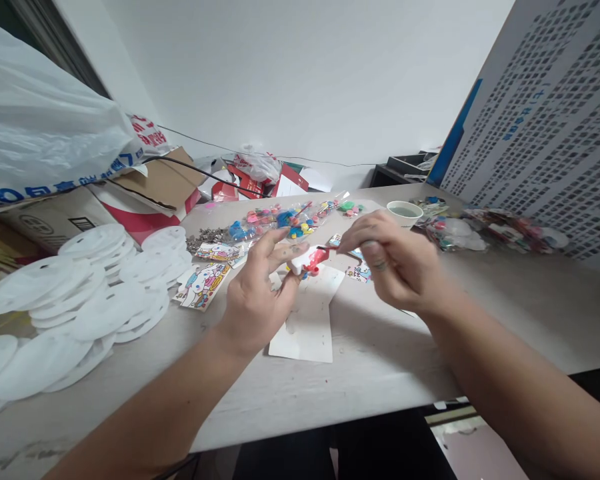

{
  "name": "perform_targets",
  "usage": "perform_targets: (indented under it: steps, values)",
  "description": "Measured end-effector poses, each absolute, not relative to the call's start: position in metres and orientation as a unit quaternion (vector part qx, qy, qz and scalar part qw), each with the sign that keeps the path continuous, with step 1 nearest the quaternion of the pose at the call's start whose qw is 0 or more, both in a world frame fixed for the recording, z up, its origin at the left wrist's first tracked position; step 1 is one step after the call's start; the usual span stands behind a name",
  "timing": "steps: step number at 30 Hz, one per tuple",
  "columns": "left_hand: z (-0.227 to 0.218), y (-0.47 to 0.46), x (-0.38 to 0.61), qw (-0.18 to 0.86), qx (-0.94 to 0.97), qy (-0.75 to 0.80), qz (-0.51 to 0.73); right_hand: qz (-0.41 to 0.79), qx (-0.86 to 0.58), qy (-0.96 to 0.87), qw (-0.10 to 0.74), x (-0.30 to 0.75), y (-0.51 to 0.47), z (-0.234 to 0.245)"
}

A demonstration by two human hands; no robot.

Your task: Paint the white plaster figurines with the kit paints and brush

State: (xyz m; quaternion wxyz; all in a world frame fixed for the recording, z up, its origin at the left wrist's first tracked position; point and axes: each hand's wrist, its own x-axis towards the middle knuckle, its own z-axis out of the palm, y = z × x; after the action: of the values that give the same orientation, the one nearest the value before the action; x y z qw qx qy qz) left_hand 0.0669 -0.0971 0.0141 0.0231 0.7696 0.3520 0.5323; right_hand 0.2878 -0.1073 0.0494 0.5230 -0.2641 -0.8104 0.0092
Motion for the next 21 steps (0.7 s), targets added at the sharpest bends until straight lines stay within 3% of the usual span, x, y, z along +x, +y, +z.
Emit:
perform_targets:
  steps: [7, 10, 13, 16, 21]
  values:
    - [0.017, -0.098, 0.069, 0.049, 0.759, 0.36, 0.541, 0.019, -0.244, -0.806, 0.538, 0.29, -0.106, 0.047]
    - [0.019, -0.095, 0.07, 0.164, 0.717, 0.397, 0.549, 0.042, -0.238, -0.769, 0.592, 0.287, -0.105, 0.045]
    - [0.021, -0.09, 0.072, 0.358, 0.652, 0.4, 0.535, 0.056, -0.266, -0.679, 0.682, 0.284, -0.104, 0.044]
    - [0.022, -0.088, 0.074, 0.498, 0.59, 0.384, 0.507, 0.083, -0.355, -0.676, 0.641, 0.281, -0.104, 0.046]
    - [0.021, -0.086, 0.075, 0.567, 0.516, 0.418, 0.488, 0.127, -0.407, -0.651, 0.628, 0.28, -0.098, 0.045]
